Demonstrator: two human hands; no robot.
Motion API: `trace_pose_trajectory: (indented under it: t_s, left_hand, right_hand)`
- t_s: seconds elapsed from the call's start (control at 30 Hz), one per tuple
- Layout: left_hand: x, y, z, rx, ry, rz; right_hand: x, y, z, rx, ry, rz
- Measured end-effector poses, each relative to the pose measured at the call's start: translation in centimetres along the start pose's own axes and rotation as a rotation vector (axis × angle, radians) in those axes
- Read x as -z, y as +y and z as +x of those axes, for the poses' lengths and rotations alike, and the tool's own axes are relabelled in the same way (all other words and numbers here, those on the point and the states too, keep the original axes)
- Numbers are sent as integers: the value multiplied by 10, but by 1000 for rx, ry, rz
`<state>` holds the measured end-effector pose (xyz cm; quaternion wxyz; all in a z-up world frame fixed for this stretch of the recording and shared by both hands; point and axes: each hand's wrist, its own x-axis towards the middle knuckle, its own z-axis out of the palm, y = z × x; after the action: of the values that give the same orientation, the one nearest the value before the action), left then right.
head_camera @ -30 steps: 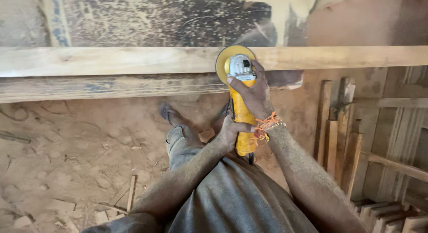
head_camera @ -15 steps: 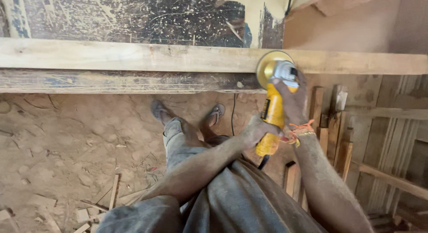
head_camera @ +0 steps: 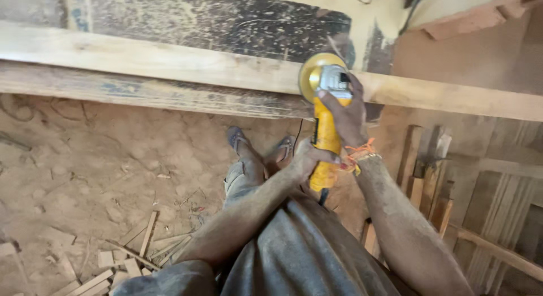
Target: The person sands multiple pieces of wood using a power sander, holding the wood by hand and moving the tool along the surfaces while standing or bending over a low work area.
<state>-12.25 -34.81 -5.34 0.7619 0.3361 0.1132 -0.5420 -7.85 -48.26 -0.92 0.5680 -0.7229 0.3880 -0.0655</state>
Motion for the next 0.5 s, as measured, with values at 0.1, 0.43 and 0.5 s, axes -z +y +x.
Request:
trace_pose_trajectory:
  t_s: [0.1,0.43,0.5]
  left_hand:
    - [30,30,-32,-55,17,-112]
    - [117,112,-104,-205,82,-269]
    - [135,121,-103,-225,122,-184]
  right_hand:
    - [-53,-18,-9,108,-76,-179]
    - [-231,-42,-21,251,-338,39]
    - [-242,-44,-20,256,-376,-141]
